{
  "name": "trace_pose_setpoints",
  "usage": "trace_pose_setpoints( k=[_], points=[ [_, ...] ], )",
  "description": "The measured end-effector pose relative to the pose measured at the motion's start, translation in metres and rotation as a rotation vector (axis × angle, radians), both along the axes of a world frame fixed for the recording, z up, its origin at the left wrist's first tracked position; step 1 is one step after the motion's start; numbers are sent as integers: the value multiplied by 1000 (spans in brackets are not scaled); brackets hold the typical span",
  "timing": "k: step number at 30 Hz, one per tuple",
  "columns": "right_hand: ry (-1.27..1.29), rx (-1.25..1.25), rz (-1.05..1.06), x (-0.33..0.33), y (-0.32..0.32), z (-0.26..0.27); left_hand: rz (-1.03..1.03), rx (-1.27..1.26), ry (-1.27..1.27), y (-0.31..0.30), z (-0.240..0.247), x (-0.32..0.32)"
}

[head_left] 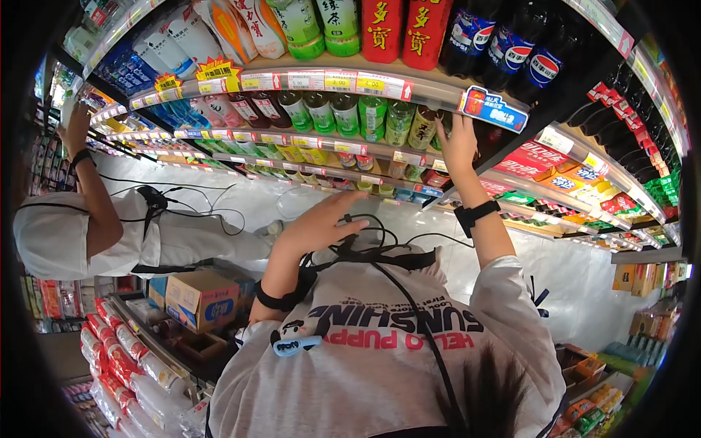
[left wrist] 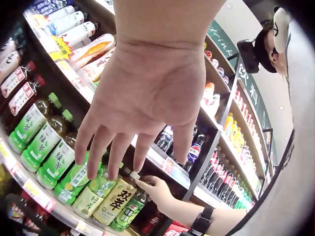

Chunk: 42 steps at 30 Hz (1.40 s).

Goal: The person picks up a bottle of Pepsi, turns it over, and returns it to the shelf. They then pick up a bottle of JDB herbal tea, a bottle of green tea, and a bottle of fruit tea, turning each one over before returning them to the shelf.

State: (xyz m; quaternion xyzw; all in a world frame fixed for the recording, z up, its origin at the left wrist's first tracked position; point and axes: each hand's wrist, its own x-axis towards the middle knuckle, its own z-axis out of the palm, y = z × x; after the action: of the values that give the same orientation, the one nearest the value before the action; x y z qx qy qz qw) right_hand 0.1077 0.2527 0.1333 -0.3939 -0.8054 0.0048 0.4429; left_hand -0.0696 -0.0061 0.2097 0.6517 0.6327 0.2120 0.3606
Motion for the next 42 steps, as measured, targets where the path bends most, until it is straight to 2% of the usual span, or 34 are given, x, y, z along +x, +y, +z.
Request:
trace_pose_setpoints(
  k=[2, 4, 8, 18, 19, 22, 23, 26, 29, 32, 35, 38, 39, 42],
  points=[
    [-134, -282, -38, -5, 6, -9, 4, 8, -11, 0, 1, 2],
    [-170, -301, -4, -13, 18, -27, 5, 46, -27, 1, 0, 3],
    [-176, -438, -26, -22, 20, -41, -19, -44, -17, 0, 0, 7],
    [135, -422, 165, -8, -15, -43, -15, -50, -31, -9, 1, 3],
    [87, -456, 156, -6, -12, -48, -15, -46, -29, -8, 2, 3],
    [174, -581, 219, -4, -9, -53, -24, 7, -46, -8, 0, 6],
    [209, -475, 230, -2, -13, -54, -27, 12, -51, -8, 2, 7],
    [261, -370, 222, 6, -37, -27, -16, 45, -58, -6, 6, 8],
    [240, -395, 266, 17, -69, 27, 15, 70, -56, -2, 14, 10],
    [237, -314, 333, 19, -95, 76, 83, 299, -116, 7, 19, 12],
    [236, -239, 420, 23, -119, 123, 116, 468, -103, 16, 48, 22],
    [331, -255, 544, 22, -142, 161, 14, 495, -232, 18, 76, 32],
    [355, -239, 583, 22, -148, 169, -17, 420, -360, 20, 77, 35],
    [454, -234, 681, 20, -160, 194, -32, 436, -474, 16, 82, 47]
  ],
)
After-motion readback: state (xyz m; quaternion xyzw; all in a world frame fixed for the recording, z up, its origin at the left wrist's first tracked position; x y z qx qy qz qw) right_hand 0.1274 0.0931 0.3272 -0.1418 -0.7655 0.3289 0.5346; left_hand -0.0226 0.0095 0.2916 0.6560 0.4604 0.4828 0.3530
